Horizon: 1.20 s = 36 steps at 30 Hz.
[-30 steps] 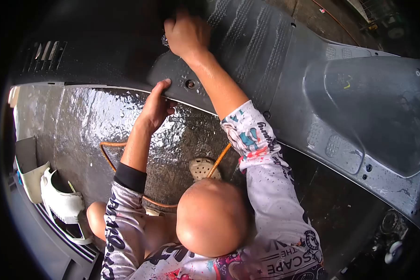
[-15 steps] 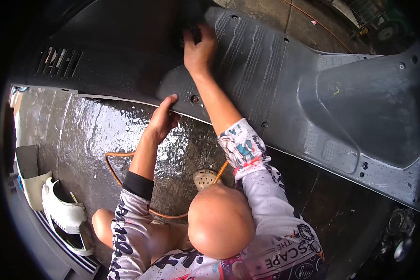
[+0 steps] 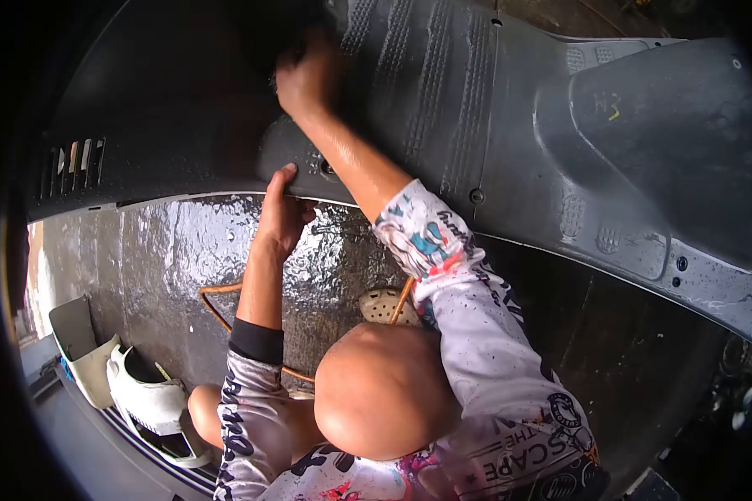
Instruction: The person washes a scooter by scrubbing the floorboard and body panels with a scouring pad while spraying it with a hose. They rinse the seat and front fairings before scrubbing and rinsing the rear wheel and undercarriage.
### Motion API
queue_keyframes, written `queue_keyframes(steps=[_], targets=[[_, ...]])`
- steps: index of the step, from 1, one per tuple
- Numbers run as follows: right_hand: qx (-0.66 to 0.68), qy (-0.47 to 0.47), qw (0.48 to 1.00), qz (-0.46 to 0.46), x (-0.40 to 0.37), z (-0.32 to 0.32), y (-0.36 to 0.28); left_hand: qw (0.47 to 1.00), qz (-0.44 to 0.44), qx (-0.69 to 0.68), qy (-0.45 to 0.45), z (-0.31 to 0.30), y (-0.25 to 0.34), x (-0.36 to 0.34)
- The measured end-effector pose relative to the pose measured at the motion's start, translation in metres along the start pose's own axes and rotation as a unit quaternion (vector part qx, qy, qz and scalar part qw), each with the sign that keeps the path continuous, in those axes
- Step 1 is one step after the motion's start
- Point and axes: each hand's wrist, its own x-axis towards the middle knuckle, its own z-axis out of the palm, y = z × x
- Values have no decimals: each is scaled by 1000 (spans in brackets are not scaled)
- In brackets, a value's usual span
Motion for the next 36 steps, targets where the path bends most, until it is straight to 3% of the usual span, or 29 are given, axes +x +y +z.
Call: queue_keyframes(steps=[1,3,4,5,7,9,11,13,15,19,23,25,26,28,31,34,36], targets=[[32,-17,997,-69,-10,-7,-16,1000,1,-8,-12,5,5,-5],[74,-49,992,-92,0,-9,-3,1000,-5,-14,7,3,2,-3],[50,-116,985,121,12,-8,3,1000,-12,-9,4,-3,-6,-5],[-22,-70,997,19,16,-4,5,1000,-1,-6,-8,-5,-3,3],[111,-46,987,-108,6,-3,-11,1000,5,5,7,2,1,-1],[32,-39,997,-56,10,1,4,1000,3,3,-7,-6,-4,5],[43,-9,992,-119,16,5,10,1000,9,-2,5,-7,-2,2],[105,-51,988,-99,15,-3,-2,1000,5,-15,12,-4,-1,2],[64,-36,994,-84,8,-6,7,1000,-2,-29,10,-4,-1,0],[117,-36,989,-85,18,-2,-5,999,2,-36,-8,-6,-1,2],[92,-96,986,-99,21,-6,13,1000,8,-27,-6,-8,-4,4],[-28,-80,984,-154,23,-7,38,1000,2,9,1,-2,4,-8],[4,-85,987,-138,21,-14,1,999,4,46,-1,-10,-4,-1],[77,-138,979,-131,17,-15,-14,991,129,18,20,-2,-3,-7],[-55,-170,959,-218,33,-8,103,979,199,-26,-41,-4,-9,2],[118,-136,980,-89,37,-11,24,978,200,-27,-46,-5,-5,2],[7,-121,989,-81,20,-14,6,977,206,-26,-52,-2,-11,1]])
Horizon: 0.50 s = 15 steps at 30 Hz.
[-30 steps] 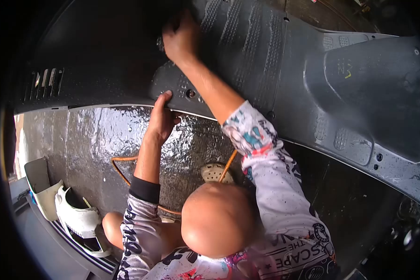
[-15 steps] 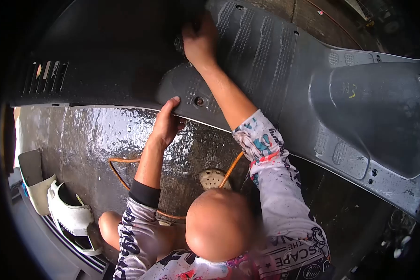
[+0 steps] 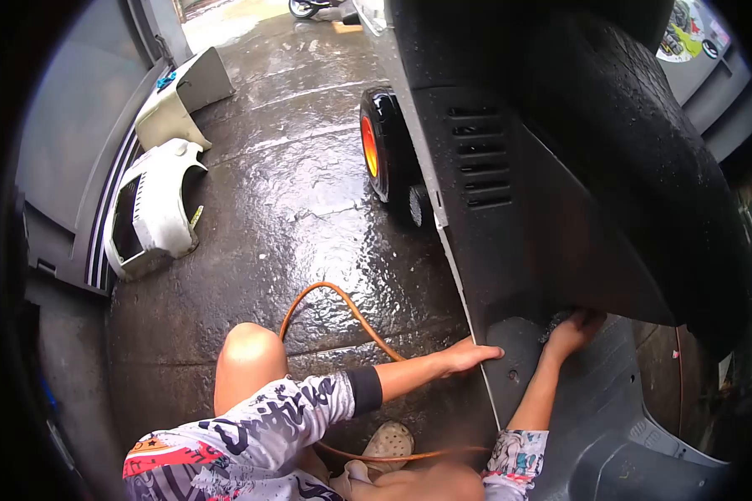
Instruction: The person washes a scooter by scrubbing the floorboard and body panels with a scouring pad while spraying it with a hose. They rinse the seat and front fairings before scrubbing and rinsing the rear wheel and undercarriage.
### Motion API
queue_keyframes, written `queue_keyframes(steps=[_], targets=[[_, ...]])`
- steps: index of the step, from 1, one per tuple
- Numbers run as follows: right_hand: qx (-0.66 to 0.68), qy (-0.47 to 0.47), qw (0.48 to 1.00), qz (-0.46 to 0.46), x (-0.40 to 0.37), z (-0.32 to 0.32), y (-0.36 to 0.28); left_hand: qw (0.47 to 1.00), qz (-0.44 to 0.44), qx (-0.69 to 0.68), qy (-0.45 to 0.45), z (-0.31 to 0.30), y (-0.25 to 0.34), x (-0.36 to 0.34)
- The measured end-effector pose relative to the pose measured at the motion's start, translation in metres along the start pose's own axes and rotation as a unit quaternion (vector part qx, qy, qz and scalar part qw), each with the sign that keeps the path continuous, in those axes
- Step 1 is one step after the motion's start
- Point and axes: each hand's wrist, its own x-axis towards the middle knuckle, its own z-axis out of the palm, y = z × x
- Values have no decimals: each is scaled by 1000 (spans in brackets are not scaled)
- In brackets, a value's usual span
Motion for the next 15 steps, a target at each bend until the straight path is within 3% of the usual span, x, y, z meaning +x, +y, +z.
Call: queue_keyframes(steps=[2,3,4,5,7,8,9,11,12,13,14,15], targets=[[63,-30,995,66,4,0,11,999,-10,34,20,-1,-2,1],[107,-39,989,97,10,-2,-18,999,-18,38,25,-1,1,0],[137,6,988,76,9,3,-40,999,31,21,30,2,-3,2],[143,4,987,68,15,7,-30,997,76,6,30,4,-7,5],[22,-37,997,67,10,1,7,999,36,13,8,-2,-7,6],[48,-16,985,163,12,4,11,999,33,17,32,-5,-2,3],[49,-38,993,99,16,-5,88,999,23,14,45,1,-2,-1],[-25,-6,1000,-3,5,0,37,998,-57,4,26,5,26,-15],[-64,16,996,-51,0,3,8,997,15,-10,70,5,-6,2],[-141,34,987,-74,-6,3,-10,997,0,-21,78,5,-11,3],[-113,21,989,92,-4,6,31,995,-60,7,73,4,-1,-2],[-109,33,993,25,-5,7,46,993,-86,16,80,5,1,-3]])
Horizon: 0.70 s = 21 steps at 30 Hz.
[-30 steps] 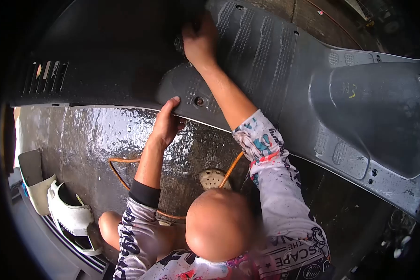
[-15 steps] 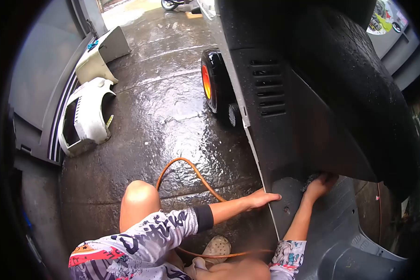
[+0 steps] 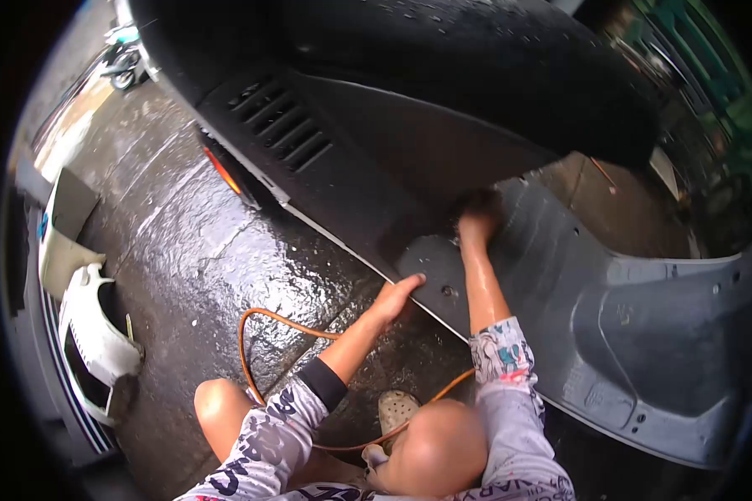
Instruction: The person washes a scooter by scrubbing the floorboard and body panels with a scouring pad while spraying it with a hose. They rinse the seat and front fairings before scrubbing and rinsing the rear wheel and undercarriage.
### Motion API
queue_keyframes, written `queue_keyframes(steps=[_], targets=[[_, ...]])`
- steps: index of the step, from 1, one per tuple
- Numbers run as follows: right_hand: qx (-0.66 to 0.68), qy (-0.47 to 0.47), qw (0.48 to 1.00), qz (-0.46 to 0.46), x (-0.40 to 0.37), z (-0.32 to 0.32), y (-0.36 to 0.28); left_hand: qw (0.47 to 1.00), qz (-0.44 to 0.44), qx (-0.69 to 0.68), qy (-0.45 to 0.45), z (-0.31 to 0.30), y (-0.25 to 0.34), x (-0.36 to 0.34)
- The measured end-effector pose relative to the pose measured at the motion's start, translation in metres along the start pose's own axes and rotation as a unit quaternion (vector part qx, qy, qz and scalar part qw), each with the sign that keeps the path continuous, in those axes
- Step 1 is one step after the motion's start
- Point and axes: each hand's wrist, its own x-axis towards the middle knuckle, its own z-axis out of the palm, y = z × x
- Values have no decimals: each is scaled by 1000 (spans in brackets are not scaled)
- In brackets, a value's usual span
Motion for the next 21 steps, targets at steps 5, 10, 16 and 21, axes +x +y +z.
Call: queue_keyframes(steps=[5,10,16,21], targets=[[21,-52,987,149,0,-7,-26,1000,-5,-4,-8,-2,-2,-3],[51,19,997,51,0,-2,-49,997,-79,17,-2,-3,2,3],[-30,8,996,88,-3,3,-62,997,-78,4,-20,-2,-2,4],[-69,-77,991,86,1,-12,-46,994,-96,11,-50,-3,1,4]])
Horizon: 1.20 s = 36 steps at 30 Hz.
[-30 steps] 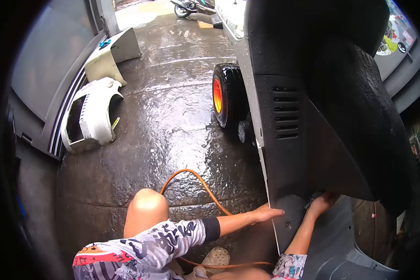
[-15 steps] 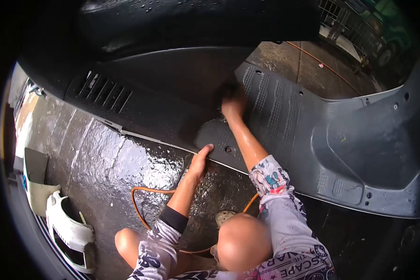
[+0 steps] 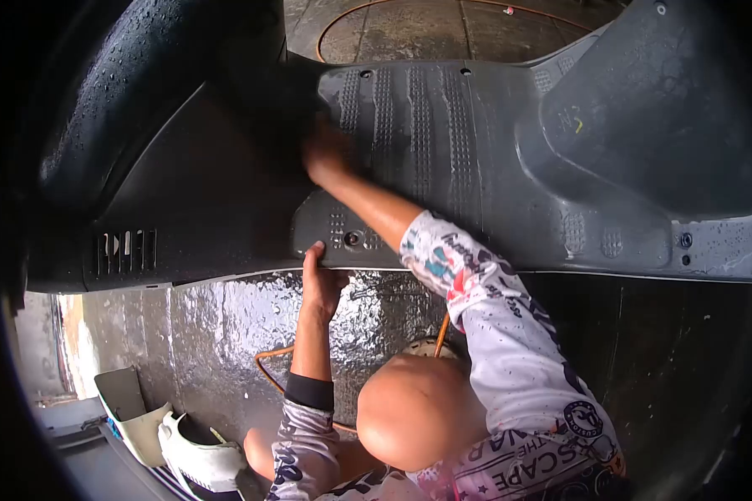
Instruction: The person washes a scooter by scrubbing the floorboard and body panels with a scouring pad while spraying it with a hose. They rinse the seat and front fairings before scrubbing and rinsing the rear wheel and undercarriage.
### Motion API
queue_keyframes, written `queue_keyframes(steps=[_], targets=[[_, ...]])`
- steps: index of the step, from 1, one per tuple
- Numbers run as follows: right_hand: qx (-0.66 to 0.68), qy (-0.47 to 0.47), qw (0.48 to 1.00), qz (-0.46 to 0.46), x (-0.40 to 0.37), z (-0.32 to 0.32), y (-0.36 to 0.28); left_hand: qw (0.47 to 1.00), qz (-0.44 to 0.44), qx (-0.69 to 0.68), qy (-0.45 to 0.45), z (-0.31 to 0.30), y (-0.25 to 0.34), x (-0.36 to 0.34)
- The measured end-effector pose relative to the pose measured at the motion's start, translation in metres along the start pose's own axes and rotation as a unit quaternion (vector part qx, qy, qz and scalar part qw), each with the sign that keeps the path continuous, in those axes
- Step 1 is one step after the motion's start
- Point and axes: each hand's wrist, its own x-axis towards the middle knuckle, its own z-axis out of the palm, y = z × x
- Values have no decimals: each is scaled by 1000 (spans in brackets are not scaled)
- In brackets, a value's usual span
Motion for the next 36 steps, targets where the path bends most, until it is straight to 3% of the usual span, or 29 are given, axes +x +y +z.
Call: queue_keyframes(steps=[1,2,5,6,7,9,10,11,13,15,16,17,19,21,23,26,28,29,31,33,36], targets=[[-49,-70,996,31,26,5,27,1000,-2,-4,2,-1,4,-3],[-5,-85,996,3,33,8,36,999,0,13,45,6,5,-6],[-66,-103,993,-5,-1,-20,-2,1000,0,1,-5,1,5,-4],[-1,-41,997,-64,-17,-30,-21,1000,2,-5,11,6,6,-6],[21,-47,994,-98,-22,-34,-30,1000,7,-9,7,4,5,-1],[-28,-3,990,-139,-14,-24,-13,999,-10,5,-32,-3,6,-1],[-92,-66,988,-109,-5,-20,0,999,-6,20,28,2,4,-4],[-156,-127,976,-84,3,-25,3,999,-21,21,24,-3,3,-2],[-128,-78,983,-110,-8,-29,-16,1000,-2,12,24,-3,0,-1],[-44,-16,977,-206,-24,-42,-43,1000,1,-4,-1,-1,2,8],[-100,-55,975,-190,-22,-35,-25,1000,-16,17,7,-7,-5,6],[-126,-24,975,-180,-16,-15,7,999,-21,38,10,-11,-4,5],[-110,-47,982,-145,-13,-28,-8,998,-6,50,22,-3,1,0],[-83,-38,975,-201,-31,-45,-42,999,20,35,-1,2,4,-2],[-77,-92,979,-162,-41,-48,-40,999,10,44,16,-3,2,-1],[7,-85,985,-149,-39,-44,-23,999,10,34,20,-4,8,-4],[218,-62,967,-114,-50,-38,-3,999,-8,39,17,-7,6,-2],[218,-62,967,-115,-52,-38,8,999,-8,39,16,-7,5,-3],[364,-192,912,-4,-53,-46,18,999,9,30,24,-4,7,-5],[337,-158,928,7,-54,-51,15,999,3,30,19,-7,7,-3],[186,113,972,-89,-49,-59,-4,1000,-3,29,11,-9,6,-2]])
